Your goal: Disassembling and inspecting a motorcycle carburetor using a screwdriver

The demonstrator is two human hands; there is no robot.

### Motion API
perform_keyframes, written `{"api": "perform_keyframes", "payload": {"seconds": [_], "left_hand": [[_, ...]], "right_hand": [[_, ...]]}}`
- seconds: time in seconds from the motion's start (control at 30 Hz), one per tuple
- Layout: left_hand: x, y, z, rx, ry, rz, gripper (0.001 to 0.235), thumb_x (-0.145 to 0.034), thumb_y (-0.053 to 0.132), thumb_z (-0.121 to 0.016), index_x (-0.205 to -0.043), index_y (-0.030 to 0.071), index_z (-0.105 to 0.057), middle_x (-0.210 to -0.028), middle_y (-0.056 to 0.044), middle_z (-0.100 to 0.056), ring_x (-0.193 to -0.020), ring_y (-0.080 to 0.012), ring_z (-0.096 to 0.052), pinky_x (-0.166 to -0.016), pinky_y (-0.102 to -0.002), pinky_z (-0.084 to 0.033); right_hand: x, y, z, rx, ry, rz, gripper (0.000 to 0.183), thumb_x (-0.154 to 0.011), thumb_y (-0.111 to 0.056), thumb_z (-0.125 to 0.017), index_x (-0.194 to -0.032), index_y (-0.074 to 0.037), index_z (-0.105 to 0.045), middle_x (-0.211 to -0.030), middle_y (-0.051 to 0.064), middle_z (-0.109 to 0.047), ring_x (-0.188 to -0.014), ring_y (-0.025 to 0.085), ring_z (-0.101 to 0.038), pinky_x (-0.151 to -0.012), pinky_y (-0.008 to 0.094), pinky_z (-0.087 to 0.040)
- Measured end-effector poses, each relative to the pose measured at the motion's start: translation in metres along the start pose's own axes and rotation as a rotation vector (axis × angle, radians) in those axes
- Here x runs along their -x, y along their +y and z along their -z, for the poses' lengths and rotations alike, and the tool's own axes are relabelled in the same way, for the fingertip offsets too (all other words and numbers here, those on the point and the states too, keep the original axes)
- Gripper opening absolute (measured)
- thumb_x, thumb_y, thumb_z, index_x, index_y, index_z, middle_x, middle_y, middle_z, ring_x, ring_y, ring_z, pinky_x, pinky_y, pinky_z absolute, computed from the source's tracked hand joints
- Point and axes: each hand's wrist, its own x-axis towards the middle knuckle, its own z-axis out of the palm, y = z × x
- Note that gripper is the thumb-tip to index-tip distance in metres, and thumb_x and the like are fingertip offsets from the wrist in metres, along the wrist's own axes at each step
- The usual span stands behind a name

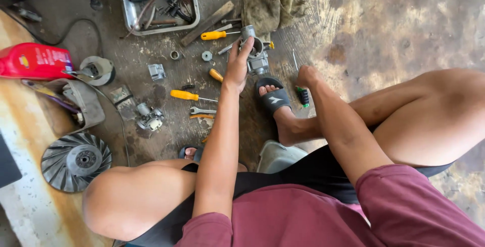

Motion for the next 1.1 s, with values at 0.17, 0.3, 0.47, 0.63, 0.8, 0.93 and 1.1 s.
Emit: {"api": "perform_keyframes", "payload": {"seconds": [0.17,0.3,0.47,0.63,0.8,0.93,1.1], "left_hand": [[0.014,0.034,0.009,0.358,-0.034,0.044,0.047,-0.093,0.044,-0.066,-0.117,0.004,-0.064,-0.102,-0.009,-0.068,-0.089,-0.02,-0.066,-0.075,-0.032,-0.052],[0.031,0.097,0.003,0.625,-0.043,-0.013,0.053,-0.091,0.042,-0.063,-0.123,0.001,-0.061,-0.106,-0.016,-0.069,-0.089,-0.0359,-0.072,-0.083,-0.043,-0.058],[0.072,0.178,-0.012,0.618,-0.04,-0.136,0.058,-0.093,0.053,-0.06,-0.126,0.005,-0.058,-0.11,-0.013,-0.065,-0.099,-0.0353,-0.068,-0.086,-0.046,-0.058],[0.114,0.23,-0.015,0.522,-0.306,-0.351,0.061,-0.105,0.052,-0.046,-0.139,0.003,-0.056,-0.135,-0.025,-0.062,-0.118,-0.039,-0.064,-0.109,-0.056,-0.049],[0.136,0.242,0.01,0.575,-0.472,-0.344,0.075,-0.1,0.061,-0.049,-0.15,0.006,-0.052,-0.155,-0.028,-0.047,-0.137,-0.0473,-0.052,-0.12,-0.057,-0.039],[0.145,0.245,0.013,0.536,-0.384,-0.449,0.075,-0.101,0.061,-0.041,-0.151,0.004,-0.048,-0.15,-0.027,-0.053,-0.136,-0.0435,-0.054,-0.119,-0.061,-0.039],[0.148,0.235,0.028,0.596,0.041,-0.367,0.067,-0.093,0.06,-0.06,-0.13,0.004,-0.058,-0.109,-0.016,-0.07,-0.085,-0.0257,-0.07,-0.065,-0.035,-0.055]], "right_hand": [[-0.007,-0.035,0.048,-0.372,0.306,0.055,0.052,-0.086,-0.035,-0.08,-0.117,0.004,-0.065,-0.101,0.02,-0.073,-0.087,0.035,-0.072,-0.075,0.046,-0.06],[0.074,-0.11,0.2,-0.953,0.387,0.329,0.047,-0.1,-0.021,-0.056,-0.137,0.006,-0.043,-0.123,0.026,-0.062,-0.105,0.034,-0.069,-0.087,0.045,-0.064],[0.201,-0.156,0.305,-0.944,0.571,0.829,0.033,-0.105,-0.009,-0.05,-0.138,-0.002,-0.05,-0.099,0.01,-0.053,-0.084,0.02,-0.056,-0.073,0.034,-0.053],[0.303,-0.173,0.324,-1.002,0.536,1.038,0.04,-0.107,-0.006,-0.043,-0.147,-0.002,-0.046,-0.104,0.008,-0.049,-0.094,0.017,-0.047,-0.086,0.031,-0.041],[0.326,-0.193,0.3,-1.169,0.361,1.124,0.046,-0.108,-0.009,-0.031,-0.15,0.008,-0.037,-0.098,0.012,-0.057,-0.082,0.021,-0.061,-0.073,0.032,-0.055],[0.334,-0.199,0.275,-1.117,0.293,1.203,0.053,-0.11,-0.024,-0.037,-0.154,0.005,-0.029,-0.109,0.016,-0.054,-0.085,0.022,-0.065,-0.071,0.034,-0.063],[0.371,-0.209,0.265,-0.991,0.235,1.053,0.052,-0.101,-0.012,-0.055,-0.149,0.004,-0.043,-0.102,0.013,-0.067,-0.077,0.018,-0.068,-0.063,0.027,-0.057]]}}
